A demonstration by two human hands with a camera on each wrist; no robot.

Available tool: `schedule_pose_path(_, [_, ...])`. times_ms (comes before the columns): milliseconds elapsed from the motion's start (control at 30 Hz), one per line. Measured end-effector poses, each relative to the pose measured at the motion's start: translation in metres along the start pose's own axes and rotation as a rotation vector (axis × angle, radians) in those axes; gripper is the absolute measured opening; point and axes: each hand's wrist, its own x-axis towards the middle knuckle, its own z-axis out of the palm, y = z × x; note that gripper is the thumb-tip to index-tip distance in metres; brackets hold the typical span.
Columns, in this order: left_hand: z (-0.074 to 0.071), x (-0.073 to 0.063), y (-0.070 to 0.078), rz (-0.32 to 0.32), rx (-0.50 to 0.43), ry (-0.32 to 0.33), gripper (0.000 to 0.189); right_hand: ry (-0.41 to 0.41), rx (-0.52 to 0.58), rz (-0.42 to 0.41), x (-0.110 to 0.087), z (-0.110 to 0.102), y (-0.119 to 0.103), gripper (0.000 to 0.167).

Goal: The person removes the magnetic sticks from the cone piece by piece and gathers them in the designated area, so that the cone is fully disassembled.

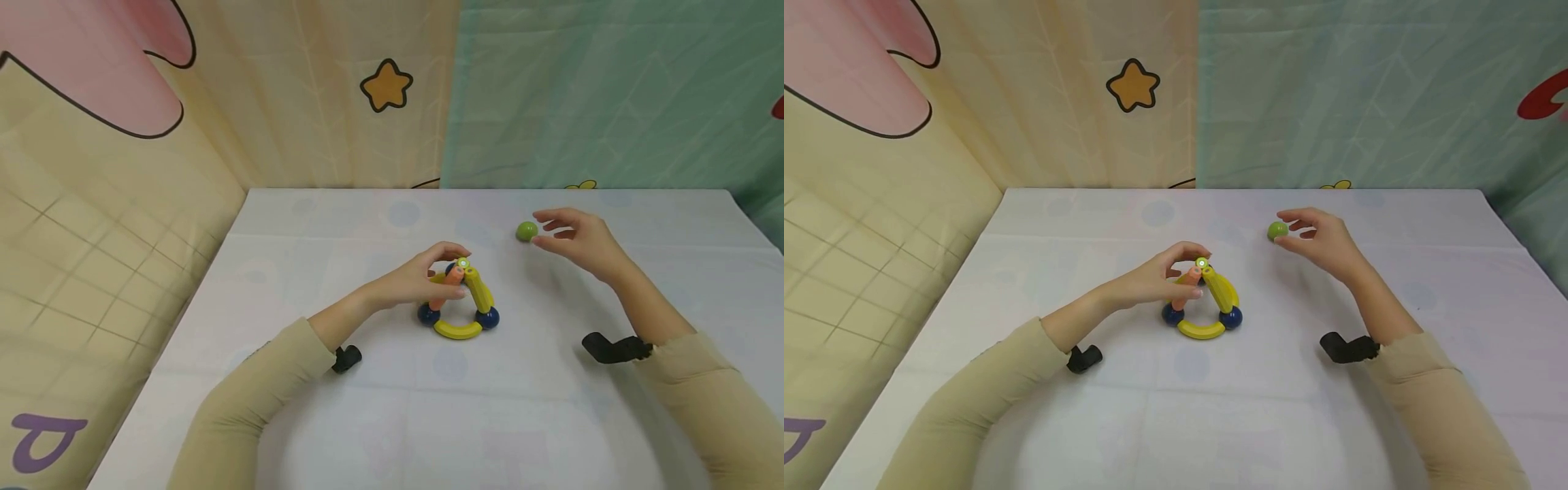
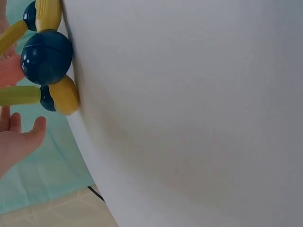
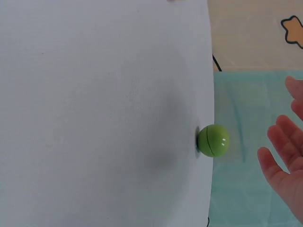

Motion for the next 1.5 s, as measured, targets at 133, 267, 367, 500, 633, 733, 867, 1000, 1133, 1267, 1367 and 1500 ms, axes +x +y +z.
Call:
schedule_pose_path(133, [-0.006,-0.005,-0.005,-0.016,0.033,-0.018,0.067,-0.020,0.006,-0.043,-0.007,0.004,-0.008,0.045])
schedule_pose_path(267, [-0.011,-0.010,-0.012,-0.041,0.072,-0.034,0.072,-0.045,0.029,-0.104,-0.015,0.010,-0.015,0.042])
schedule_pose_path(367, [-0.014,-0.015,-0.016,-0.053,0.120,-0.050,0.074,-0.073,0.061,-0.150,-0.022,0.015,-0.020,0.041])
schedule_pose_path(500, [-0.017,-0.022,-0.020,-0.073,0.195,-0.054,0.074,-0.139,0.095,-0.199,-0.031,0.023,-0.026,0.040])
schedule_pose_path(633, [-0.019,-0.027,-0.023,-0.103,0.280,-0.040,0.072,-0.214,0.139,-0.227,-0.038,0.033,-0.029,0.039])
schedule_pose_path(733, [-0.020,-0.031,-0.024,-0.124,0.316,-0.034,0.071,-0.263,0.166,-0.226,-0.042,0.040,-0.031,0.039])
schedule_pose_path(867, [-0.019,-0.033,-0.025,-0.129,0.323,-0.030,0.069,-0.310,0.184,-0.206,-0.043,0.049,-0.033,0.040])
schedule_pose_path(1000, [-0.016,-0.032,-0.025,-0.093,0.334,-0.030,0.065,-0.327,0.202,-0.201,-0.043,0.056,-0.033,0.039])
schedule_pose_path(1133, [-0.014,-0.030,-0.026,-0.061,0.355,-0.025,0.062,-0.330,0.219,-0.225,-0.043,0.062,-0.032,0.037])
schedule_pose_path(1267, [-0.013,-0.029,-0.027,-0.054,0.367,-0.024,0.062,-0.339,0.221,-0.221,-0.043,0.064,-0.035,0.037])
schedule_pose_path(1367, [-0.012,-0.029,-0.026,-0.054,0.371,-0.025,0.061,-0.348,0.223,-0.198,-0.043,0.066,-0.036,0.038])
schedule_pose_path(1500, [-0.012,-0.028,-0.027,-0.051,0.377,-0.027,0.060,-0.350,0.224,-0.169,-0.042,0.068,-0.035,0.039])
